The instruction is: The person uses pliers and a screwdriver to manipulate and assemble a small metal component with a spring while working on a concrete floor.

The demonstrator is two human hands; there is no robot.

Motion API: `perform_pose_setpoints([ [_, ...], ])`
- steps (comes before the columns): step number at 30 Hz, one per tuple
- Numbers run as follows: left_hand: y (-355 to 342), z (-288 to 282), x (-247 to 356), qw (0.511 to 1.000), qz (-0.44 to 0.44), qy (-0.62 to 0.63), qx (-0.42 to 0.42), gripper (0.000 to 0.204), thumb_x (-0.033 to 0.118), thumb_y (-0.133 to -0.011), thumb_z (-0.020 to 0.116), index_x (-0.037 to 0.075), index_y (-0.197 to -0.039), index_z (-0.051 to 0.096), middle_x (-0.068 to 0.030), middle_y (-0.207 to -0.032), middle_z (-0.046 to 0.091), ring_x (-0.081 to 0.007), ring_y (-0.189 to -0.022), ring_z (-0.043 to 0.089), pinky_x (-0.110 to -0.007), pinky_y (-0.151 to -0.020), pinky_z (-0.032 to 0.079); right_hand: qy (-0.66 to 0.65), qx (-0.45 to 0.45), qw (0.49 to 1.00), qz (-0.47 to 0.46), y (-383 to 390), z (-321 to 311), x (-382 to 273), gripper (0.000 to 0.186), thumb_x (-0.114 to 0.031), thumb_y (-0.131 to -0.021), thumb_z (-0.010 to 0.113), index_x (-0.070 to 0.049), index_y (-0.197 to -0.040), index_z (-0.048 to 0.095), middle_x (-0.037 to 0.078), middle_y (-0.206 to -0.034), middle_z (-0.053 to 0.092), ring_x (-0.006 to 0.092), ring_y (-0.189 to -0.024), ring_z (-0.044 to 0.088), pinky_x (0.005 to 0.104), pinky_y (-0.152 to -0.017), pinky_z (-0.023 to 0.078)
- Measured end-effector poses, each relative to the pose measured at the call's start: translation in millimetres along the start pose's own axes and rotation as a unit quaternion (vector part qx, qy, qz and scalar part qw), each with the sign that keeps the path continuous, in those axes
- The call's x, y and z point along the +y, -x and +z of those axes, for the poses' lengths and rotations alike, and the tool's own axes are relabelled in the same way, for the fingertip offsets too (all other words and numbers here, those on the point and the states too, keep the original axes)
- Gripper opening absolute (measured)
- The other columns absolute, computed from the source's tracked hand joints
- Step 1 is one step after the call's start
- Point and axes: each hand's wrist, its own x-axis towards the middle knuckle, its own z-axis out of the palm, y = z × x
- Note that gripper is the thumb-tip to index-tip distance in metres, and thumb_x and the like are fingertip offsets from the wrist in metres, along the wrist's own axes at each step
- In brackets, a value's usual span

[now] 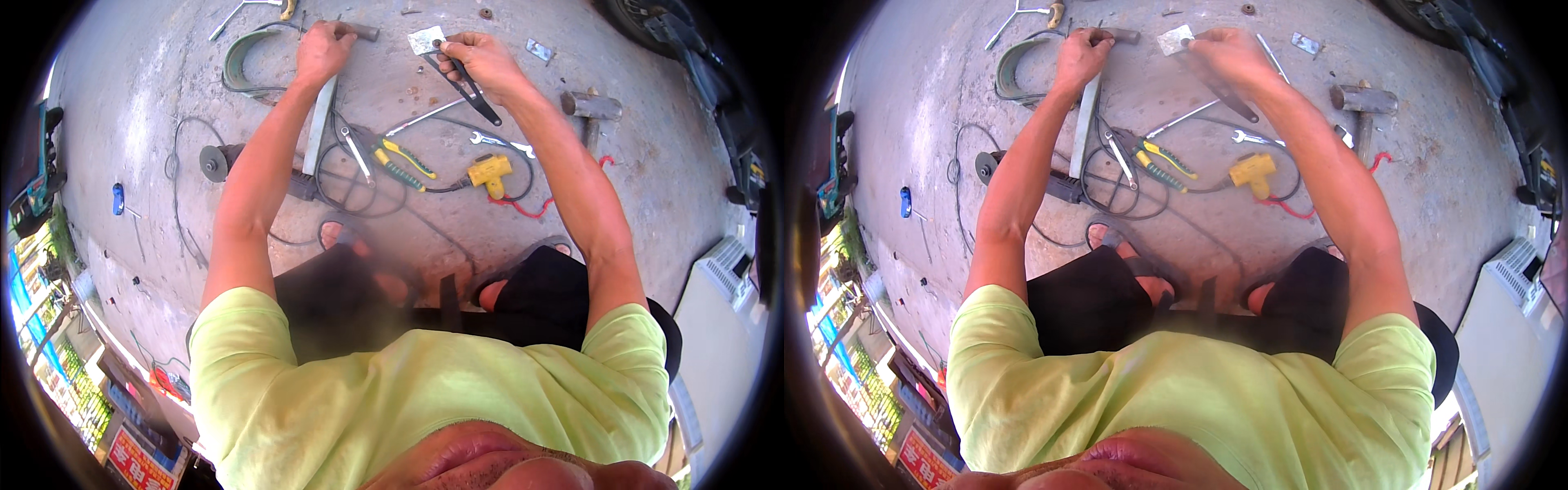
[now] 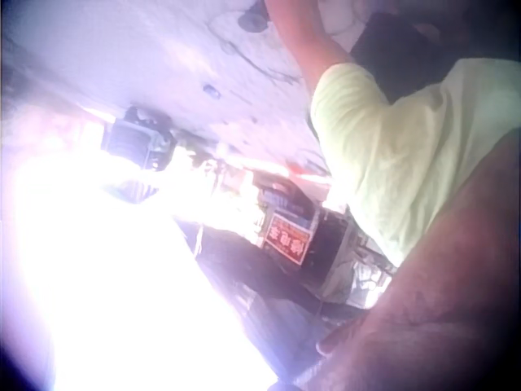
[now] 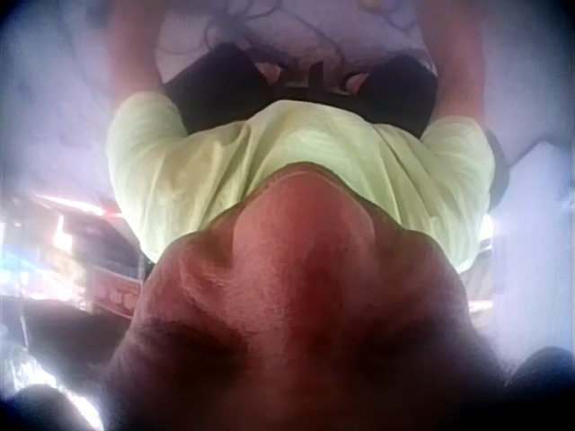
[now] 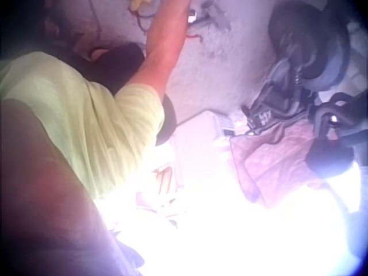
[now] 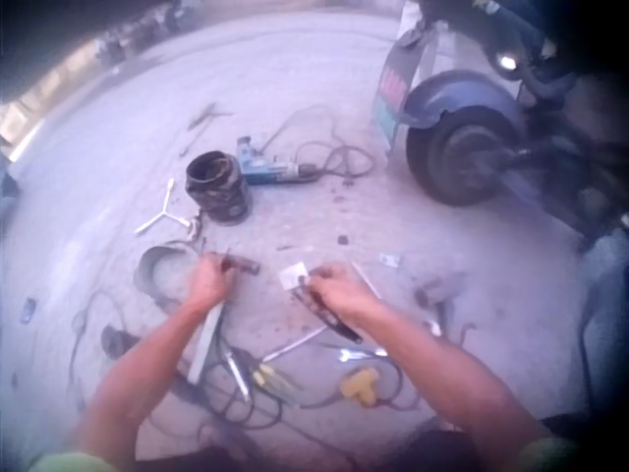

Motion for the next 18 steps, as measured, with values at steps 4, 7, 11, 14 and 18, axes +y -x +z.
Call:
perform_pose_setpoints([
  [4, 8, -23, 84, 0.982, 0.101, 0.152, -0.054, 0.024, 0.024, -0.088, 0.072, 0.005, -0.103, 0.074, -0.0146, -0.098, 0.071, -0.0268, -0.09, 0.069, -0.038, -0.083, 0.053, 0.031, 0.024, 0.999, 0.01, -4, -1, 0, 0.022, -0.017, -0.099, 0.064, 0.002, -0.11, 0.065, 0.005, -0.09, 0.07, 0.0084, -0.074, 0.065, 0.0225, -0.066, 0.054],
  [7, 15, -45, 136, 0.971, 0.172, 0.122, -0.114, 0.02, 0.02, -0.088, 0.068, 0.003, -0.098, 0.072, -0.0172, -0.098, 0.066, -0.0333, -0.091, 0.067, -0.042, -0.08, 0.053, 0.018, 0.032, 0.999, 0.006, -2, -2, -5, 0.023, -0.017, -0.099, 0.065, 0.002, -0.111, 0.065, 0.006, -0.09, 0.071, 0.009, -0.075, 0.066, 0.0228, -0.067, 0.055],
  [11, 20, -28, 129, 0.974, 0.158, 0.133, -0.089, 0.026, 0.024, -0.089, 0.073, 0.003, -0.105, 0.072, -0.0101, -0.095, 0.073, -0.02, -0.088, 0.068, -0.034, -0.085, 0.054, 0.011, 0.026, 1.0, 0.004, 1, -2, -12, 0.024, -0.018, -0.099, 0.065, 0.003, -0.112, 0.066, 0.007, -0.091, 0.071, 0.0098, -0.076, 0.067, 0.0232, -0.068, 0.056],
  [14, 19, -23, 124, 0.974, 0.151, 0.135, -0.103, 0.026, 0.023, -0.09, 0.072, 0.003, -0.106, 0.071, -0.009, -0.094, 0.073, -0.0189, -0.087, 0.068, -0.033, -0.084, 0.054, -0.008, 0.034, 0.999, 0.012, 7, -1, -16, 0.024, -0.018, -0.099, 0.065, 0.003, -0.111, 0.067, 0.007, -0.09, 0.072, 0.0102, -0.075, 0.067, 0.0235, -0.068, 0.056],
  [18, 20, -23, 125, 0.972, 0.145, 0.136, -0.124, 0.026, 0.024, -0.09, 0.072, 0.003, -0.107, 0.072, -0.0093, -0.093, 0.073, -0.0197, -0.086, 0.069, -0.034, -0.083, 0.054, -0.004, 0.051, 0.999, -0.013, 8, 1, -16, 0.023, -0.017, -0.099, 0.064, 0.003, -0.11, 0.067, 0.007, -0.089, 0.072, 0.0105, -0.074, 0.067, 0.0238, -0.068, 0.056],
])
